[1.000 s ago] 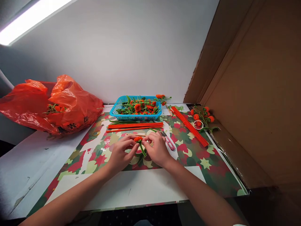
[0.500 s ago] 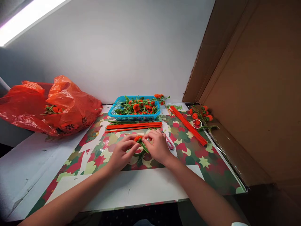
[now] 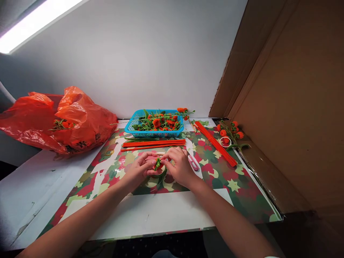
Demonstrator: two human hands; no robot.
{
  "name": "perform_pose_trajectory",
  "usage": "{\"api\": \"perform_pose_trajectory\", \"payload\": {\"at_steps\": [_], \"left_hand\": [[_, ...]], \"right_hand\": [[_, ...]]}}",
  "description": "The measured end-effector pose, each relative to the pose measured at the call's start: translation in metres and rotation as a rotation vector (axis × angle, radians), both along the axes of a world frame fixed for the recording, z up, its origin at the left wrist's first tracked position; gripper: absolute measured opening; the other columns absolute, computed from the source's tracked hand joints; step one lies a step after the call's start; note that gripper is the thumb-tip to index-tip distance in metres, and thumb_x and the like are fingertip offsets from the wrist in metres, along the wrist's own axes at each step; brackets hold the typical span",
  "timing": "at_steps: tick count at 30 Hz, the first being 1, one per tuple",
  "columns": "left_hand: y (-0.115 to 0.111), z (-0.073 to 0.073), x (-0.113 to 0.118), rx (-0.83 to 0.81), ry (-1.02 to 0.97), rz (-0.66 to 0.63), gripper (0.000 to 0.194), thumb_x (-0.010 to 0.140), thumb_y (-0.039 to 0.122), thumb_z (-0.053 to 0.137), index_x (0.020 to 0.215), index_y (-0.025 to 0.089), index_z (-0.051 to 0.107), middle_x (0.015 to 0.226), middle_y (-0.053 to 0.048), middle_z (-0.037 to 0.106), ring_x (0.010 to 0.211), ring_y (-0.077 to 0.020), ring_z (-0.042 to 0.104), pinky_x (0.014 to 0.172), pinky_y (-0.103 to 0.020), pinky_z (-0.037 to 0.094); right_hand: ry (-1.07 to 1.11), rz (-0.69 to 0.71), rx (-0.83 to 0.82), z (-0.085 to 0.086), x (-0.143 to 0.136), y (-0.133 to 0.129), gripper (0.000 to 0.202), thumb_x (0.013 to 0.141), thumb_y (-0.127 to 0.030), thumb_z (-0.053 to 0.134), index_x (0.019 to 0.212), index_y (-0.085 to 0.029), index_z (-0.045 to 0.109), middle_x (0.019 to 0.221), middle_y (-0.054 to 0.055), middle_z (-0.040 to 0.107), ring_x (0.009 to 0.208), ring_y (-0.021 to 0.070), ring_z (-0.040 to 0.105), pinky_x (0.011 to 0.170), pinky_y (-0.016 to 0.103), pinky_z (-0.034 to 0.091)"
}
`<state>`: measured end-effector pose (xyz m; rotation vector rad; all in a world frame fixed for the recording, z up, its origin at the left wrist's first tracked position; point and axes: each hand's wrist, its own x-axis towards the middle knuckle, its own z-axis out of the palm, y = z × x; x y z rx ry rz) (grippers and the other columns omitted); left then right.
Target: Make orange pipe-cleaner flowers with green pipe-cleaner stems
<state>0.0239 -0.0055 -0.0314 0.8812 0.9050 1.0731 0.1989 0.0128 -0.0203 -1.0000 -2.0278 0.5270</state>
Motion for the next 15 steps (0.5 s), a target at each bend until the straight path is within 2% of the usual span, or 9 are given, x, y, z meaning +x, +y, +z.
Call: {"api": "perform_pose_trajectory", "payload": {"at_steps": [3, 5, 9, 12, 15], "left_hand": [[0.001, -0.001, -0.001, -0.03, 0.02, -0.01, 0.044, 0.064, 0.034, 0.08, 0.095, 0.016, 0.054, 0.075, -0.002, 0.066, 0.067, -0.0128, 0.065, 0.064, -0.026, 0.057], [0.001, -0.002, 0.0, -0.029, 0.023, 0.008, 0.044, 0.062, 0.034, 0.081, 0.093, 0.016, 0.055, 0.074, -0.002, 0.067, 0.067, -0.0135, 0.066, 0.064, -0.026, 0.058], [0.0, -0.003, 0.002, 0.022, 0.034, 0.072, 0.04, 0.063, 0.033, 0.081, 0.09, 0.016, 0.058, 0.069, 0.002, 0.063, 0.061, -0.0094, 0.061, 0.058, -0.021, 0.056], [-0.003, -0.001, 0.004, 0.054, 0.079, 0.103, 0.035, 0.063, 0.033, 0.081, 0.087, 0.015, 0.061, 0.074, 0.0, 0.065, 0.067, -0.0095, 0.061, 0.055, -0.017, 0.053], [-0.005, 0.002, 0.005, 0.066, 0.104, 0.103, 0.033, 0.063, 0.034, 0.08, 0.085, 0.015, 0.063, 0.081, -0.002, 0.067, 0.074, -0.0114, 0.062, 0.059, -0.018, 0.054]], "right_hand": [[-0.005, -0.019, 0.032, 0.002, 0.001, -0.002, 0.008, 0.086, -0.02, 0.06, 0.08, -0.021, 0.064, 0.08, 0.0, 0.062, 0.082, 0.0174, 0.051, 0.078, 0.034, 0.033], [-0.012, -0.017, 0.091, 0.003, 0.002, -0.004, 0.007, 0.083, -0.021, 0.061, 0.089, -0.022, 0.065, 0.085, 0.001, 0.062, 0.085, 0.0182, 0.051, 0.08, 0.034, 0.033], [-0.107, 0.045, 0.229, 0.003, 0.001, -0.009, 0.037, 0.077, -0.027, 0.069, 0.113, -0.025, 0.06, 0.1, 0.003, 0.063, 0.092, 0.0202, 0.052, 0.08, 0.035, 0.032], [-0.151, 0.009, 0.339, -0.001, -0.002, -0.01, 0.023, 0.079, -0.03, 0.067, 0.101, -0.023, 0.064, 0.094, 0.003, 0.065, 0.088, 0.0194, 0.053, 0.078, 0.035, 0.03], [-0.138, -0.037, 0.444, -0.005, -0.004, -0.01, 0.011, 0.083, -0.032, 0.064, 0.084, -0.022, 0.067, 0.085, 0.002, 0.067, 0.081, 0.0174, 0.054, 0.077, 0.035, 0.029]]}}
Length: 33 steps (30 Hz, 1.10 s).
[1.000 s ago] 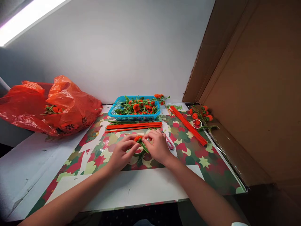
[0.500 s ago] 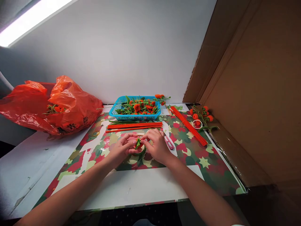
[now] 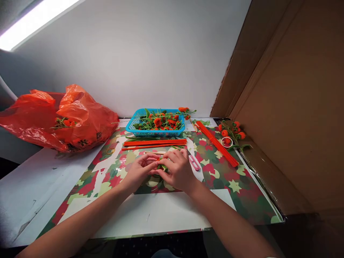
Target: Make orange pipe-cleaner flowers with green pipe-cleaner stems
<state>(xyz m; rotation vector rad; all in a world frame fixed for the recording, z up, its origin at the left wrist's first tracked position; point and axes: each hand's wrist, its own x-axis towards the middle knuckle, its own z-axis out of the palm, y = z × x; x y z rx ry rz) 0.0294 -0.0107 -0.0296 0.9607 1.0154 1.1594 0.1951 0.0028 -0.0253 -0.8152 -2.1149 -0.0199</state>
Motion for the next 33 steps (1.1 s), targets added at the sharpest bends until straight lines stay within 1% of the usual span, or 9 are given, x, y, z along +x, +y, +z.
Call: {"api": "perform_pose_trajectory", "payload": {"at_steps": [6, 12, 15, 19, 21, 23, 27, 30, 33], "left_hand": [[0.0, -0.003, 0.0006, 0.061, 0.065, 0.004, 0.031, 0.067, 0.037, 0.076, 0.085, 0.014, 0.065, 0.073, -0.002, 0.069, 0.064, -0.0119, 0.064, 0.064, -0.025, 0.057], [-0.0019, -0.0039, 0.0014, 0.205, 0.232, 0.096, 0.024, 0.072, 0.035, 0.072, 0.084, 0.015, 0.067, 0.079, -0.004, 0.069, 0.069, -0.0153, 0.066, 0.058, -0.024, 0.057], [-0.0044, -0.0029, 0.0013, 0.263, 0.297, 0.095, 0.019, 0.075, 0.033, 0.069, 0.086, 0.017, 0.069, 0.083, -0.004, 0.07, 0.07, -0.0153, 0.066, 0.06, -0.025, 0.058], [-0.0058, -0.0041, -0.0005, 0.352, 0.372, 0.122, 0.015, 0.076, 0.03, 0.068, 0.086, 0.019, 0.071, 0.08, -0.003, 0.07, 0.064, -0.0143, 0.065, 0.057, -0.024, 0.057], [-0.0062, -0.0057, -0.0014, 0.415, 0.41, 0.151, 0.013, 0.077, 0.027, 0.067, 0.086, 0.019, 0.072, 0.082, -0.003, 0.072, 0.067, -0.0147, 0.066, 0.059, -0.024, 0.057], [-0.0066, -0.0076, -0.0019, 0.497, 0.448, 0.183, 0.014, 0.078, 0.025, 0.065, 0.09, 0.02, 0.072, 0.088, -0.004, 0.073, 0.075, -0.0159, 0.067, 0.067, -0.026, 0.059], [-0.0061, -0.0095, -0.0024, 0.671, 0.532, 0.27, 0.02, 0.08, 0.02, 0.063, 0.097, 0.024, 0.072, 0.098, -0.003, 0.073, 0.089, -0.0182, 0.067, 0.081, -0.031, 0.057], [-0.0041, -0.0073, -0.004, 0.76, 0.606, 0.276, 0.02, 0.08, 0.018, 0.062, 0.094, 0.026, 0.073, 0.099, -0.003, 0.073, 0.092, -0.0189, 0.067, 0.089, -0.034, 0.053], [-0.0024, -0.0034, -0.0061, 0.796, 0.648, 0.217, 0.022, 0.08, 0.016, 0.06, 0.093, 0.027, 0.074, 0.103, -0.004, 0.072, 0.093, -0.0193, 0.067, 0.088, -0.034, 0.053]], "right_hand": [[-0.031, -0.102, 0.031, 0.0003, 0.0, 0.0005, 0.024, 0.085, -0.034, 0.061, 0.066, -0.02, 0.063, 0.071, 0.001, 0.065, 0.071, 0.0148, 0.051, 0.074, 0.034, 0.027], [-0.118, -0.101, -0.188, 0.0044, 0.0012, 0.0003, 0.031, 0.091, -0.025, 0.048, 0.063, -0.017, 0.056, 0.067, 0.001, 0.058, 0.066, 0.0134, 0.049, 0.068, 0.031, 0.027], [-0.065, -0.02, -0.395, 0.0065, 0.0021, 0.0015, 0.032, 0.092, -0.024, 0.043, 0.062, -0.018, 0.053, 0.068, 0.001, 0.055, 0.066, 0.0132, 0.048, 0.065, 0.029, 0.03], [0.177, 0.138, -0.738, 0.0061, 0.0026, 0.0061, 0.04, 0.09, -0.033, 0.044, 0.053, -0.019, 0.041, 0.059, -0.001, 0.045, 0.059, 0.012, 0.042, 0.056, 0.026, 0.03], [0.355, 0.207, -1.005, 0.0051, 0.0025, 0.0082, 0.042, 0.085, -0.042, 0.051, 0.052, -0.019, 0.04, 0.055, -0.003, 0.04, 0.053, 0.0102, 0.036, 0.051, 0.025, 0.028], [0.556, 0.298, -1.319, 0.005, 0.0022, 0.0089, 0.037, 0.078, -0.047, 0.06, 0.058, -0.018, 0.047, 0.056, -0.004, 0.043, 0.05, 0.0082, 0.034, 0.048, 0.023, 0.025], [0.931, 0.53, -1.814, 0.0074, -0.0003, 0.0058, 0.021, 0.074, -0.034, 0.066, 0.071, -0.016, 0.055, 0.065, -0.004, 0.049, 0.047, 0.0044, 0.03, 0.047, 0.021, 0.027], [1.061, 0.567, -1.972, 0.0076, -0.0036, 0.003, 0.017, 0.077, -0.026, 0.061, 0.068, -0.015, 0.054, 0.065, -0.004, 0.048, 0.045, 0.0027, 0.026, 0.045, 0.018, 0.024], [1.045, 0.514, -1.964, 0.0047, -0.0056, 0.0018, 0.018, 0.078, -0.027, 0.059, 0.067, -0.014, 0.053, 0.064, -0.004, 0.048, 0.044, 0.0031, 0.029, 0.043, 0.018, 0.023]]}}
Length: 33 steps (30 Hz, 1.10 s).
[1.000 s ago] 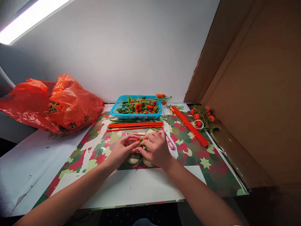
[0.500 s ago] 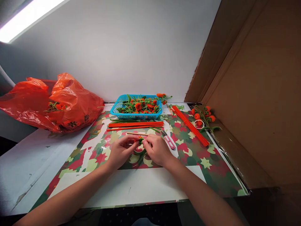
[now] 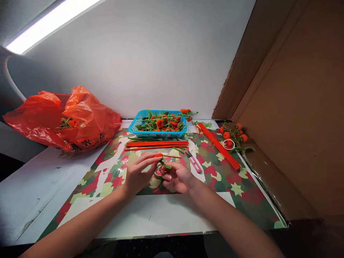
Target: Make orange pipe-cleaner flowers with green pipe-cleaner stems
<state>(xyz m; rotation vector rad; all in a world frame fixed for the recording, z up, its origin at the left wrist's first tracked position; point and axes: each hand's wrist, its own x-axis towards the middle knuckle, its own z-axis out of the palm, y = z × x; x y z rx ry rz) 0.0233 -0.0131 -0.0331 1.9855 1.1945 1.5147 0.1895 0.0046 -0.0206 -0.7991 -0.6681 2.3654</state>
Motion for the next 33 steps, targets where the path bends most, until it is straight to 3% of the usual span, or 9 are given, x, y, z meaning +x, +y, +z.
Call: {"api": "perform_pose_trajectory", "payload": {"at_steps": [6, 14, 17, 20, 22, 24, 28, 33], "left_hand": [[0.001, 0.001, -0.001, -0.086, -0.003, -0.053, 0.014, 0.076, 0.021, 0.065, 0.083, 0.027, 0.075, 0.116, -0.006, 0.067, 0.099, -0.0228, 0.066, 0.093, -0.037, 0.051], [0.005, -0.003, 0.0, -0.143, 0.033, -0.126, 0.009, 0.079, 0.023, 0.064, 0.078, 0.026, 0.072, 0.113, -0.007, 0.069, 0.103, -0.0233, 0.064, 0.095, -0.038, 0.048], [0.005, -0.002, 0.001, -0.119, 0.087, -0.157, 0.011, 0.082, 0.023, 0.059, 0.08, 0.025, 0.07, 0.108, -0.007, 0.07, 0.103, -0.0225, 0.063, 0.094, -0.036, 0.046], [0.005, 0.001, 0.001, -0.144, 0.074, -0.147, 0.012, 0.084, 0.022, 0.056, 0.08, 0.022, 0.068, 0.1, -0.008, 0.068, 0.094, -0.021, 0.062, 0.086, -0.033, 0.048], [0.006, 0.004, 0.0, -0.236, 0.009, -0.177, 0.012, 0.084, 0.025, 0.056, 0.079, 0.02, 0.067, 0.095, -0.008, 0.066, 0.09, -0.0198, 0.06, 0.08, -0.031, 0.049], [0.007, 0.007, -0.001, -0.378, -0.1, -0.268, 0.014, 0.083, 0.029, 0.059, 0.077, 0.019, 0.066, 0.091, -0.007, 0.064, 0.087, -0.0188, 0.059, 0.075, -0.029, 0.05], [0.008, 0.012, -0.006, -0.752, -0.266, -0.521, 0.02, 0.075, 0.035, 0.069, 0.072, 0.015, 0.064, 0.076, -0.003, 0.06, 0.07, -0.0137, 0.056, 0.062, -0.023, 0.046], [0.007, 0.015, -0.013, -1.014, -0.308, -0.659, 0.021, 0.07, 0.035, 0.074, 0.071, 0.015, 0.065, 0.072, -0.002, 0.061, 0.064, -0.013, 0.056, 0.059, -0.023, 0.044]], "right_hand": [[-0.068, -0.029, 0.144, -0.003, 0.002, 0.0, 0.027, 0.076, -0.03, 0.06, 0.057, -0.015, 0.047, 0.051, -0.008, 0.04, 0.039, 0.0019, 0.019, 0.041, 0.019, 0.019], [-0.076, 0.152, 0.152, -0.004, 0.005, 0.004, 0.034, 0.076, -0.027, 0.056, 0.051, -0.018, 0.035, 0.044, -0.011, 0.024, 0.038, 0.0023, 0.012, 0.039, 0.018, 0.018], [-0.237, 0.123, 0.325, -0.001, 0.006, 0.004, 0.034, 0.078, -0.037, 0.056, 0.053, -0.019, 0.041, 0.046, -0.01, 0.026, 0.038, 0.0038, 0.017, 0.039, 0.02, 0.018], [-0.417, -0.046, 0.6, 0.007, 0.011, 0.005, 0.034, 0.078, -0.041, 0.06, 0.056, -0.017, 0.052, 0.049, -0.007, 0.034, 0.044, 0.0063, 0.027, 0.043, 0.021, 0.022], [-0.592, -0.261, 0.922, 0.012, 0.017, 0.008, 0.025, 0.079, -0.036, 0.062, 0.063, -0.017, 0.059, 0.058, -0.004, 0.044, 0.054, 0.0087, 0.038, 0.05, 0.022, 0.03], [-0.684, -0.297, 1.103, 0.013, 0.021, 0.011, 0.014, 0.08, -0.032, 0.063, 0.079, -0.019, 0.066, 0.067, -0.002, 0.053, 0.06, 0.0107, 0.045, 0.055, 0.023, 0.036], [-0.627, -0.081, 1.246, 0.006, 0.022, 0.015, 0.025, 0.081, -0.03, 0.063, 0.105, -0.023, 0.067, 0.089, 0.002, 0.06, 0.074, 0.0124, 0.053, 0.064, 0.025, 0.043], [-0.452, 0.019, 1.264, 0.001, 0.02, 0.018, 0.014, 0.078, -0.035, 0.069, 0.083, -0.022, 0.072, 0.08, 0.001, 0.061, 0.074, 0.0129, 0.055, 0.069, 0.027, 0.045]]}}
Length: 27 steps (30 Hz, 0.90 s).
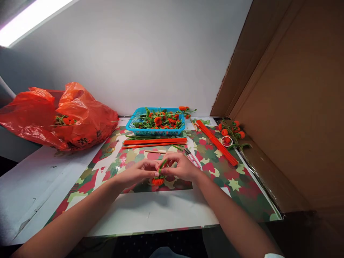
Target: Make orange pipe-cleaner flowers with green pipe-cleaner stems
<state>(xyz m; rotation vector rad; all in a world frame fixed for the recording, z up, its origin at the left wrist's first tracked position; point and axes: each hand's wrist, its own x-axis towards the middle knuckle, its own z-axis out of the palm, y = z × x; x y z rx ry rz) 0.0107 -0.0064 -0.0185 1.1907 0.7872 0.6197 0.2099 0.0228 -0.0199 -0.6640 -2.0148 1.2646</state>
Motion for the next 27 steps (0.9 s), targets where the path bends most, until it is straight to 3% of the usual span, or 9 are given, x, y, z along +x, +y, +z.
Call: {"api": "perform_pose_trajectory", "payload": {"at_steps": [8, 12, 17, 21, 24, 27], "left_hand": [[0.0, 0.0, -0.005, -0.172, 0.062, -0.19, 0.015, 0.066, 0.03, 0.076, 0.067, 0.017, 0.069, 0.059, 0.002, 0.058, 0.054, -0.0085, 0.052, 0.055, -0.019, 0.042], [0.0, 0.001, -0.006, -0.142, 0.117, -0.19, 0.013, 0.067, 0.029, 0.074, 0.065, 0.017, 0.068, 0.058, 0.001, 0.059, 0.053, -0.009, 0.053, 0.054, -0.019, 0.043], [-0.006, 0.008, -0.002, 0.062, 0.331, -0.142, 0.011, 0.071, 0.025, 0.065, 0.065, 0.015, 0.065, 0.06, -0.001, 0.064, 0.048, -0.0085, 0.049, 0.045, -0.018, 0.035], [-0.012, 0.014, 0.001, 0.206, 0.51, -0.156, 0.008, 0.069, 0.018, 0.056, 0.063, 0.015, 0.06, 0.062, -0.001, 0.066, 0.052, -0.0103, 0.054, 0.046, -0.018, 0.036], [-0.015, 0.016, 0.001, 0.39, 0.627, -0.144, 0.009, 0.069, 0.016, 0.053, 0.064, 0.015, 0.06, 0.064, -0.001, 0.066, 0.057, -0.0112, 0.056, 0.051, -0.019, 0.036], [-0.019, 0.019, 0.003, 0.679, 0.791, -0.121, 0.011, 0.071, 0.016, 0.055, 0.061, 0.017, 0.061, 0.065, 0.0, 0.064, 0.06, -0.0117, 0.055, 0.053, -0.02, 0.034]], "right_hand": [[-0.008, 0.17, 0.09, 0.006, -0.001, -0.008, 0.007, 0.075, -0.024, 0.07, 0.071, -0.02, 0.066, 0.077, 0.001, 0.064, 0.073, 0.0141, 0.057, 0.071, 0.029, 0.045], [-0.137, 0.132, 0.198, 0.01, -0.002, -0.017, 0.009, 0.078, -0.017, 0.062, 0.069, -0.02, 0.06, 0.075, -0.001, 0.063, 0.069, 0.013, 0.055, 0.071, 0.029, 0.042], [-0.455, 0.061, 0.474, 0.02, -0.002, -0.028, 0.011, 0.078, -0.012, 0.053, 0.073, -0.02, 0.058, 0.07, -0.002, 0.057, 0.07, 0.0134, 0.051, 0.077, 0.033, 0.032], [-0.562, 0.08, 0.549, 0.023, -0.004, -0.033, 0.011, 0.08, -0.013, 0.051, 0.075, -0.018, 0.06, 0.072, -0.001, 0.057, 0.07, 0.0129, 0.049, 0.076, 0.031, 0.028], [-0.547, 0.093, 0.46, 0.019, -0.007, -0.033, 0.013, 0.078, -0.011, 0.05, 0.073, -0.017, 0.06, 0.075, 0.0, 0.06, 0.071, 0.0124, 0.049, 0.074, 0.029, 0.029], [-0.458, 0.084, 0.167, 0.011, -0.013, -0.032, 0.016, 0.073, -0.008, 0.046, 0.067, -0.016, 0.058, 0.074, 0.0, 0.06, 0.069, 0.0115, 0.05, 0.065, 0.025, 0.031]]}}
